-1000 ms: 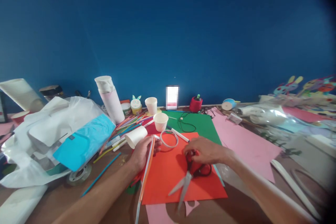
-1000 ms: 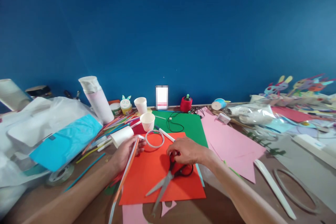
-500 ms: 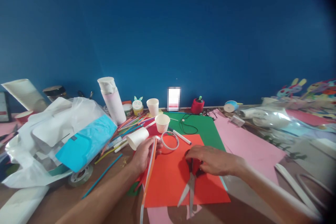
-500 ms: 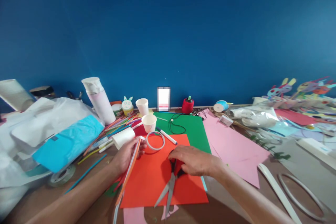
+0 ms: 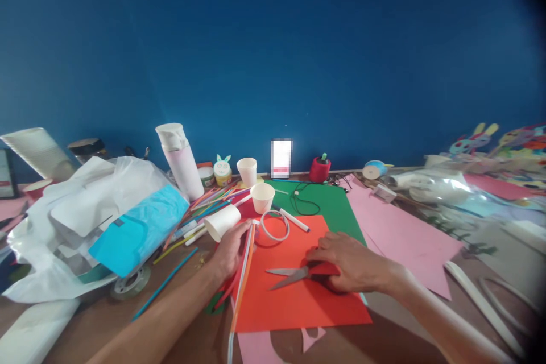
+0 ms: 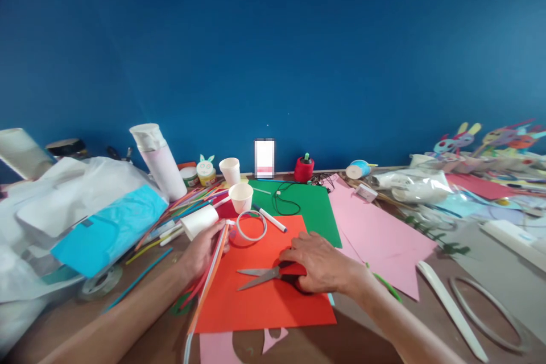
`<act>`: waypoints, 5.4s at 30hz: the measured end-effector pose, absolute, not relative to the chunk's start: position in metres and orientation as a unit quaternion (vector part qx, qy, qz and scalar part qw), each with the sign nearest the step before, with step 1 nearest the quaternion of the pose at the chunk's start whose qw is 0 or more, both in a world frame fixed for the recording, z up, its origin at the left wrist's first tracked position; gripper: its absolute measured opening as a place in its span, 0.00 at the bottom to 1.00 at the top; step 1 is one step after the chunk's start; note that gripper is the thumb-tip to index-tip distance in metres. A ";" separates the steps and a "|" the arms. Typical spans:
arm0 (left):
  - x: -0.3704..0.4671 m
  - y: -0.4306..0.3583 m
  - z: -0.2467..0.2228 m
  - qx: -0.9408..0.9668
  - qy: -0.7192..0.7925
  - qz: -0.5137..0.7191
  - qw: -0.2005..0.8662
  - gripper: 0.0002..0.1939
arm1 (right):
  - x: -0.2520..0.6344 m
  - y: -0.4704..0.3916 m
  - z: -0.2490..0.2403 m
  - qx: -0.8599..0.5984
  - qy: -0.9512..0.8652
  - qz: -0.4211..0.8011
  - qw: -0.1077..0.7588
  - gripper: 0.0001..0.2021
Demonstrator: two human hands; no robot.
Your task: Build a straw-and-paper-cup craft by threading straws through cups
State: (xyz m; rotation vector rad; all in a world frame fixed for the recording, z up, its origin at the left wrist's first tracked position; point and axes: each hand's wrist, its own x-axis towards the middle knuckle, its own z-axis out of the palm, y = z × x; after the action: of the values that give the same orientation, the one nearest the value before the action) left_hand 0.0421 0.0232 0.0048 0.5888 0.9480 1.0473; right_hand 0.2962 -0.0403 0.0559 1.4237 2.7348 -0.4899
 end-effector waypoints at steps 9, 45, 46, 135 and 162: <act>0.043 0.022 0.004 0.264 0.369 0.486 0.747 0.06 | 0.311 -0.037 0.062 0.470 0.850 -0.238 -0.001 0.23; 0.037 0.026 0.004 0.270 0.399 0.457 0.747 0.03 | 0.291 -0.027 0.030 0.307 0.581 -0.715 -0.240 0.20; 0.037 0.025 0.004 0.271 0.401 0.458 0.746 0.03 | 0.285 -0.029 0.029 0.307 0.564 -0.724 -0.253 0.19; 0.043 0.012 0.008 0.399 0.379 0.383 0.742 0.07 | 0.235 -0.036 0.024 0.371 0.603 -0.647 -0.285 0.19; 0.039 0.021 -0.001 0.298 0.351 0.421 0.781 0.04 | 0.332 0.012 0.019 0.766 0.641 0.057 -0.020 0.22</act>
State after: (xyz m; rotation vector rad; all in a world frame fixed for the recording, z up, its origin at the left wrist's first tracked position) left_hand 0.0386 0.0207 -0.0015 0.6437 0.7593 0.9101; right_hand 0.3323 0.0117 0.0191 2.4362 2.0384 0.1826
